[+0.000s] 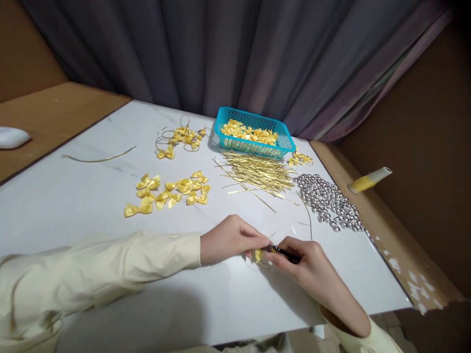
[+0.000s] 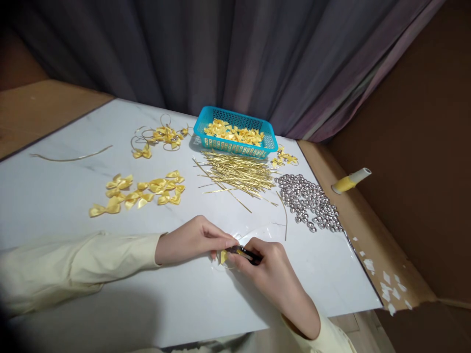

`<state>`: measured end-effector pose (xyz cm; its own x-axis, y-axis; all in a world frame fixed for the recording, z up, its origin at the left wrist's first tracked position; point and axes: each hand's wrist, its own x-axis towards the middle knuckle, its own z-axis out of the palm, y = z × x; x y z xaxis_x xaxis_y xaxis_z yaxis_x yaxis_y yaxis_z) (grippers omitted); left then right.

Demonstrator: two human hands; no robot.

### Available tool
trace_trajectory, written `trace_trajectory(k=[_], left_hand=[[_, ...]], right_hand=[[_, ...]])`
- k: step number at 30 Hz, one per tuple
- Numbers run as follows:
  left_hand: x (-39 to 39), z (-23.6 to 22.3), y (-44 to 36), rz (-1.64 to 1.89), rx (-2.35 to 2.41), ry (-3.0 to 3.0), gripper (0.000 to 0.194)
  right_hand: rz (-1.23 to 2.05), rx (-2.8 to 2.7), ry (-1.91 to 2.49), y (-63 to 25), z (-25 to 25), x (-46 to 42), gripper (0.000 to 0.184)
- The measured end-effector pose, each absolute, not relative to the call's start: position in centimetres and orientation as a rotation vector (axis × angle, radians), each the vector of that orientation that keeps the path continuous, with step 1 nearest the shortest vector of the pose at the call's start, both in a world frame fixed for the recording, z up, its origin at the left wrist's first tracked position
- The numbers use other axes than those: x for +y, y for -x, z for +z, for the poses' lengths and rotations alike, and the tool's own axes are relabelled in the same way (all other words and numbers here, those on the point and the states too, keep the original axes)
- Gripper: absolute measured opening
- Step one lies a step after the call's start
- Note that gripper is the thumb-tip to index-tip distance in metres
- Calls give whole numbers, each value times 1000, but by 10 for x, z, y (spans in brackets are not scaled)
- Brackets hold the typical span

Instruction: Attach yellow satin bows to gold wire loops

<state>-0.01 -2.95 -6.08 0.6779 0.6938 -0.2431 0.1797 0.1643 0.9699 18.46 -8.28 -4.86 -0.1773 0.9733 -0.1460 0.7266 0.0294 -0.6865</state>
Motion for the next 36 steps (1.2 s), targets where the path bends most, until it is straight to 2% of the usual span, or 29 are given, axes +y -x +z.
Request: trace_trajectory(k=[36], left_hand=[[-27,-54,-1,420,815,-1350,29]], right_hand=[[1035,-1862,1739,-187,-50,-82,31]])
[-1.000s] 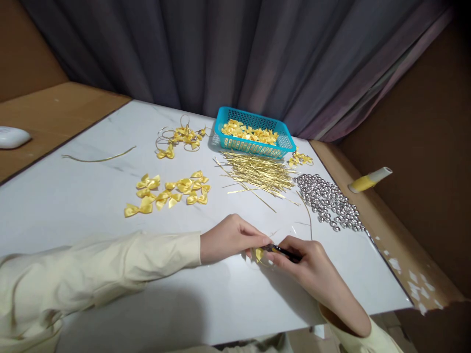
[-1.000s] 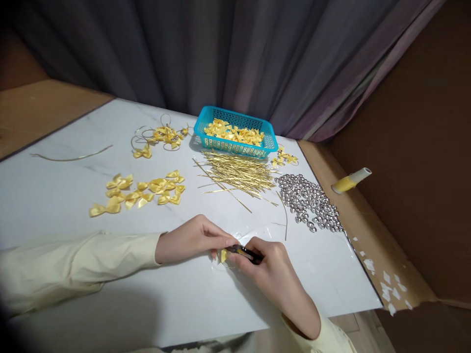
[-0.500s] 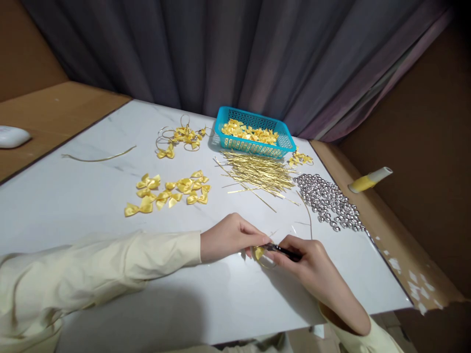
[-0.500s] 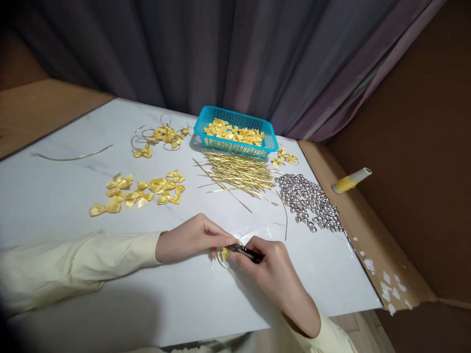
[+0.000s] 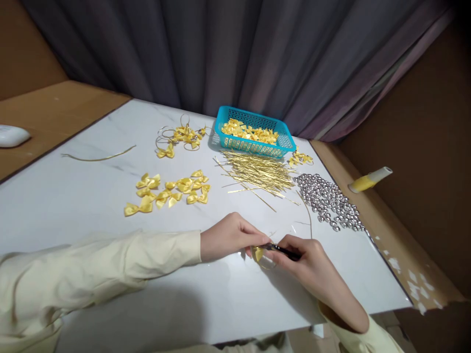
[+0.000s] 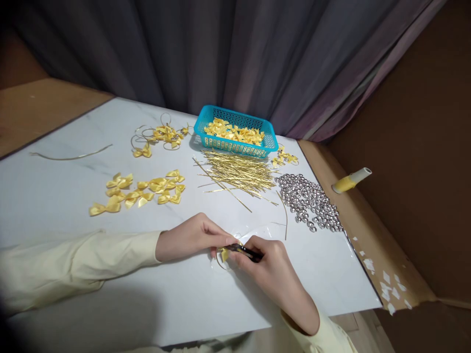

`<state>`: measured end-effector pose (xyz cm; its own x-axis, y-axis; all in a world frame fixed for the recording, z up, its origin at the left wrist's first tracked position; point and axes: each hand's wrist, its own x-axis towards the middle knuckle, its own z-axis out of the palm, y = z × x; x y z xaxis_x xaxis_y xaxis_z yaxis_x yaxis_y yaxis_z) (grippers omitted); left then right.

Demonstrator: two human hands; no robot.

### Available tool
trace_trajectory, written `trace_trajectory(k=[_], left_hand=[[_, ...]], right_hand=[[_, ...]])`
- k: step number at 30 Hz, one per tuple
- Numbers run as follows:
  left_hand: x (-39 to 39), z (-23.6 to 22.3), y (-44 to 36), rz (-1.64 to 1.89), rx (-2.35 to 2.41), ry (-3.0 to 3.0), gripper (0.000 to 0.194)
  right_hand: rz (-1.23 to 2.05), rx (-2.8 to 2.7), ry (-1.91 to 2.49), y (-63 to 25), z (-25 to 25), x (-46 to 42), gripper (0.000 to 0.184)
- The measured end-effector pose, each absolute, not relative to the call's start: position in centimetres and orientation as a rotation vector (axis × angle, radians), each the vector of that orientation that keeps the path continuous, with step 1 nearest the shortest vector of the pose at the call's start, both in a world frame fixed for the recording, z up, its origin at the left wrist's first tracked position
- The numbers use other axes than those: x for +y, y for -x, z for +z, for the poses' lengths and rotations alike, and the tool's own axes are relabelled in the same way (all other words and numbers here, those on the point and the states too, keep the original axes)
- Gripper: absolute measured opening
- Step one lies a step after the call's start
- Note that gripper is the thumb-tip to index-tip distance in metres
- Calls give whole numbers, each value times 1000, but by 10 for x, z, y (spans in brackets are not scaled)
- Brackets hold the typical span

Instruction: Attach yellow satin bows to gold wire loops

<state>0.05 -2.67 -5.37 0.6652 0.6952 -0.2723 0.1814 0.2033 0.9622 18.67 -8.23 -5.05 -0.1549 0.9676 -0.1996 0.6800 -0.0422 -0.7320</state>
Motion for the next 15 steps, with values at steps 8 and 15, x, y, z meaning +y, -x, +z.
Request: trace_trajectory(k=[8,15], left_hand=[[-27,-56,-1,416,817,-1368,29],[-26,-62,0,410,801,-1375,34]], right_hand=[[1003,-1890,1719,-186,-49,-81,32],[999,-1898,1726,-187,-52,-80,32]])
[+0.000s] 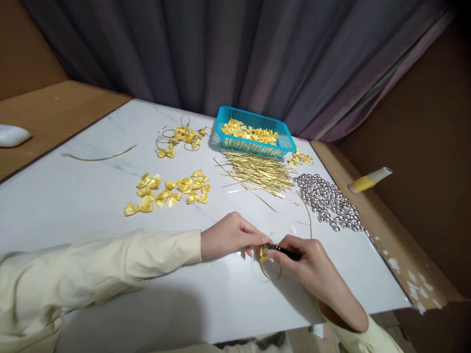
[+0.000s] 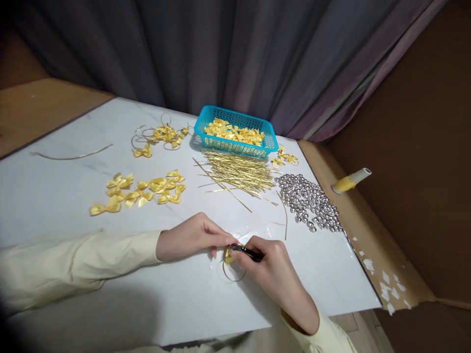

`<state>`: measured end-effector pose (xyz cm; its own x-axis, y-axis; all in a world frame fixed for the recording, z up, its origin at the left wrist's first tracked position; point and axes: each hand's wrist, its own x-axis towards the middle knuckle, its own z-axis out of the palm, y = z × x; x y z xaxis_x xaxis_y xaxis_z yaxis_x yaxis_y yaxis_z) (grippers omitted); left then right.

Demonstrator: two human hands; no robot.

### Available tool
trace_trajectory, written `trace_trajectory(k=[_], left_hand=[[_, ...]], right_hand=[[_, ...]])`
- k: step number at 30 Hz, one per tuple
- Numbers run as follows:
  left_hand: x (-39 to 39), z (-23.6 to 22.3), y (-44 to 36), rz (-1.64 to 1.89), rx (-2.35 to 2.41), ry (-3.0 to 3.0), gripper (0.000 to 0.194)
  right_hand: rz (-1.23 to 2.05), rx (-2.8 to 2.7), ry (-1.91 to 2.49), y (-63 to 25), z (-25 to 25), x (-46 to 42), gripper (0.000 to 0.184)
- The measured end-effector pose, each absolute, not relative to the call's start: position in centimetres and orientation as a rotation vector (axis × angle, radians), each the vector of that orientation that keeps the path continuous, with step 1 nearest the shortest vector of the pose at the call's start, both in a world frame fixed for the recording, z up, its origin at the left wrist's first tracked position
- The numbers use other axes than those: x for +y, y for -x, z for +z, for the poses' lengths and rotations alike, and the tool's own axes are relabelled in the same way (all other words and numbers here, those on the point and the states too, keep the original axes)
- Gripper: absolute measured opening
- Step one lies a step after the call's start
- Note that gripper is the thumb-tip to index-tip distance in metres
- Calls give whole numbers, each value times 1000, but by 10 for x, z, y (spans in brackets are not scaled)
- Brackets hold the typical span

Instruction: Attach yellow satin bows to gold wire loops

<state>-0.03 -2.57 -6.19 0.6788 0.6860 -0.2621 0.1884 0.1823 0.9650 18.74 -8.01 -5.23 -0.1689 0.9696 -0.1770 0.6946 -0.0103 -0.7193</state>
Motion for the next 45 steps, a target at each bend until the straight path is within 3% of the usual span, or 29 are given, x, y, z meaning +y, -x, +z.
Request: trace_trajectory(k=[5,9,15,18,20,24,27,32,34,38,45], left_hand=[[-21,-60,-3,505,875,-1344,34],[-5,-51,3,569,1012,-1455,30],[5,-23,26,399,1296,-2501,26],[-8,-13,27,205,811,-2713,25],[-19,-13,21,120,528,-2707,36],[-26,-23,1,140,475,-2575,33],[-18,-30,-13,191,558,-2473,24],[-5,-35,-24,213,618,-2375,19],[-4,-38,-26,203,666,-2306,18],[-4,-42,-26,172,752,-2102,22],[-5,-39,-21,236,804,-2032,23]], right_hand=[[983,-1862,1747,-200,-43,-81,34],[732,-1869,1788,-223,-33,-80,38],[282,-2067,1908,-245,-51,-65,37],[156,-2180,1916,-243,-66,-59,34],[-13,-2244,1896,-241,-72,-56,34],[-313,-2340,1738,-239,-69,-58,33],[-171,-2321,1579,-238,-57,-67,24],[439,-2201,1394,-221,-41,-90,24],[492,-2202,1344,-210,-43,-94,29],[487,-2159,1354,-193,-50,-91,8],[711,-1952,1447,-202,-41,-77,13]])
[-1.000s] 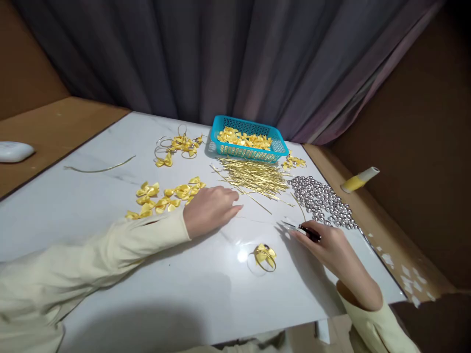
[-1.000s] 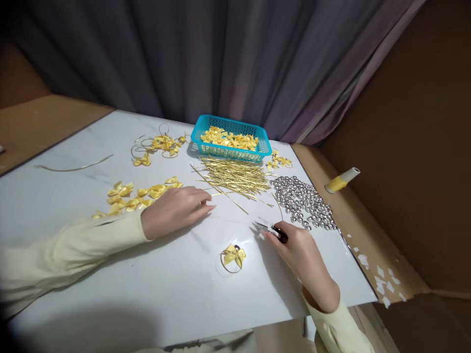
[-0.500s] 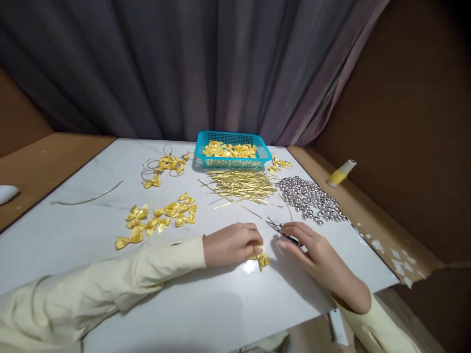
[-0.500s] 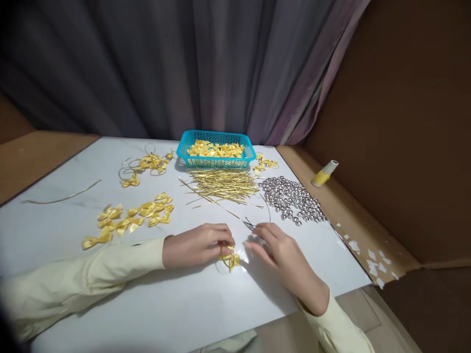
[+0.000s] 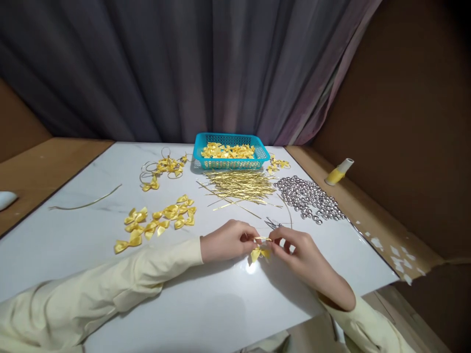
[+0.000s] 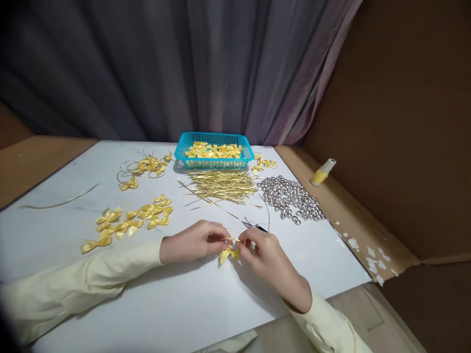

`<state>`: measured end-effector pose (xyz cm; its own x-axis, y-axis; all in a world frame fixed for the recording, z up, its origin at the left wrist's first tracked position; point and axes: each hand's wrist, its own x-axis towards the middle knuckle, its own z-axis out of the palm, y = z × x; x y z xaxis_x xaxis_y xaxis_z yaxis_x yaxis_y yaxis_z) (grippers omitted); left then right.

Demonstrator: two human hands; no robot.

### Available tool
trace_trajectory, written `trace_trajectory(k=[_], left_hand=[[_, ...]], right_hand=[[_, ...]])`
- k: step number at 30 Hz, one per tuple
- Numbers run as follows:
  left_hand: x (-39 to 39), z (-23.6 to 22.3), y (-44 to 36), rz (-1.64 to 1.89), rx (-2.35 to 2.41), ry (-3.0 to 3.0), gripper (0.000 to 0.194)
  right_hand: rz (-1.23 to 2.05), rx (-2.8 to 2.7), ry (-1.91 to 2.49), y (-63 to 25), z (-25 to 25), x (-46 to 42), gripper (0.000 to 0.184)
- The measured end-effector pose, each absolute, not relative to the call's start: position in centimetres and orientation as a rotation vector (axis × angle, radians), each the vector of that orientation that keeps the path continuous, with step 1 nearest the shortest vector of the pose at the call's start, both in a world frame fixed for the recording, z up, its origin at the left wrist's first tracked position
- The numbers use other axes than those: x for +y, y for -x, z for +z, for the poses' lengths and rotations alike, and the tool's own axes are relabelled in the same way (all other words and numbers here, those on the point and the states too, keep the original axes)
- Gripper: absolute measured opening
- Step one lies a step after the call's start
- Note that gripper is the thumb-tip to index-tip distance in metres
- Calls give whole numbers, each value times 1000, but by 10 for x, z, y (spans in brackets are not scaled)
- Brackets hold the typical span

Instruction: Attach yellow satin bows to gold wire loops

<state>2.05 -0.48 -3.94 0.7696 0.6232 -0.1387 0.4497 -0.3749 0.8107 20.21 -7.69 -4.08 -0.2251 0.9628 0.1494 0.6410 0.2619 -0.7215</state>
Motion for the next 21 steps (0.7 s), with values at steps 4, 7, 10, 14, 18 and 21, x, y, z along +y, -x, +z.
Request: trace_trajectory(k=[4,7,10,14,18,21], left_hand=[[-3,-25,-17,207,782,-1818,23],[-3,-10,-15,200,729,-1666,21],[-5,3,-10,193,702,-1652,18],[-9,12,-1,322,635,-1690,26],[-6,12,6,396,668,-1498,39],[0,3,11,220,667,-1301,26]], right_hand=[[999,-1731,1426,-208,-35,-69,17],[1195,-1596,1343,-210,-31,-62,22],[1290,-1548,1261,-210,-26,-55,24],[1363,-1561,1123,-206,-13,-49,23],[1325,-1604,1022,-199,0,-45,22],[1276,-1654,981,-196,8,-42,21]])
